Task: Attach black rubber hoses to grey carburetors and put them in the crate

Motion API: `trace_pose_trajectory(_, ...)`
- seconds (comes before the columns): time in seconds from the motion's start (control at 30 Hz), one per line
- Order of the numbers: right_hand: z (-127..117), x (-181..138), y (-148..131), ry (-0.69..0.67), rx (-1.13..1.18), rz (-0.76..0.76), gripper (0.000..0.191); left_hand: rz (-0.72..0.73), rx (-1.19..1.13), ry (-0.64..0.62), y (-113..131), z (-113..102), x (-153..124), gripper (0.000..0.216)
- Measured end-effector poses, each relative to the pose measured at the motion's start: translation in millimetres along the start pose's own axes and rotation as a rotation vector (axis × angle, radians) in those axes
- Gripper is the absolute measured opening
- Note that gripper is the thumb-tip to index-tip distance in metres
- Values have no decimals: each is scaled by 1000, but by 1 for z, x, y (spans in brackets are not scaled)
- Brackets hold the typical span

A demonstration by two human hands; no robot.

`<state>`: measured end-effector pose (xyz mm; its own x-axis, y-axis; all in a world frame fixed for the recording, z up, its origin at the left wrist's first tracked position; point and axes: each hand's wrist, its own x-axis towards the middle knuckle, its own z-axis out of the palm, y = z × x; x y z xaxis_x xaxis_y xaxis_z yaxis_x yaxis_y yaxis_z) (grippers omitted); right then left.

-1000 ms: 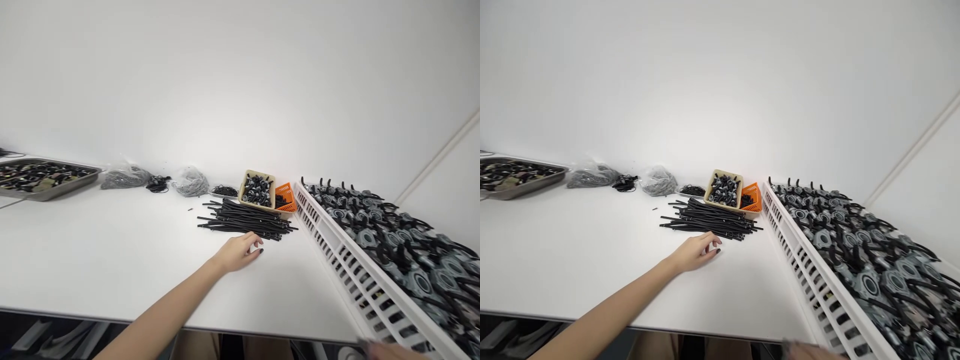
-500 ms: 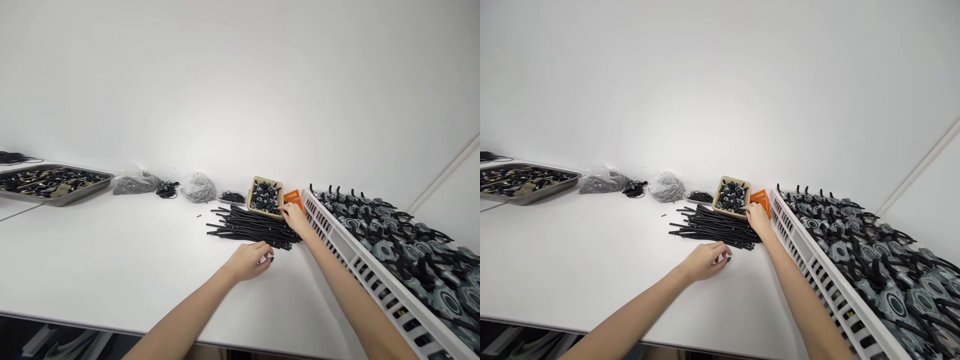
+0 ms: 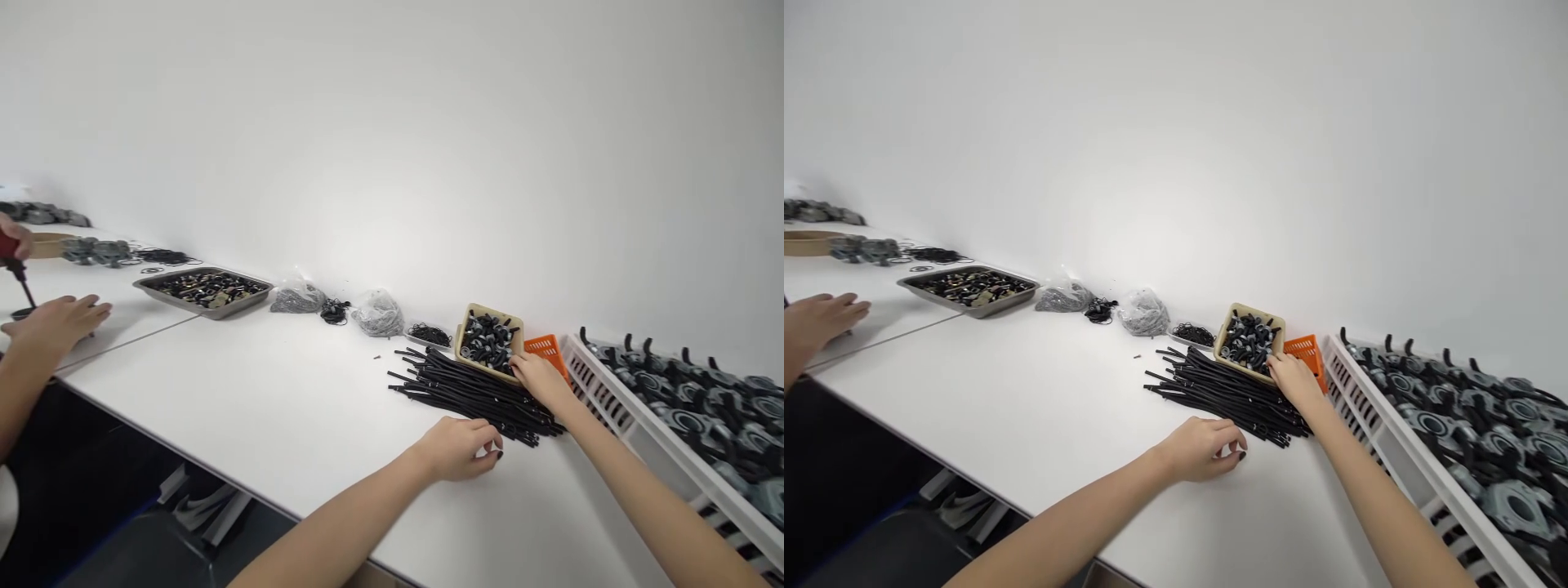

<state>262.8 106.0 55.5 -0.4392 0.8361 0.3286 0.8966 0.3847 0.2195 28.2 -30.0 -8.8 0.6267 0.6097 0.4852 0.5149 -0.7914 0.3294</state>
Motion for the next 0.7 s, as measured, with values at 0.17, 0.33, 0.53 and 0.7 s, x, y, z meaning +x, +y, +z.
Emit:
trace_pose_trajectory(0.17,4,-4,0,52,-91,-30,24,-14,-17,17,2,1,0,17)
trace_pose_trajectory(0.33,7,2,-2,58,10,99,30,-27,-25,18,1,1,0,17)
trace_pose_trajectory(0.53,6,13,1,-106,99,235,25,-33,-47,25,0,2,0,17)
trace_pose_trajectory(0.7,-3,32,11,-181,139,330,28,-50,-55,26,-2,1,0,18)
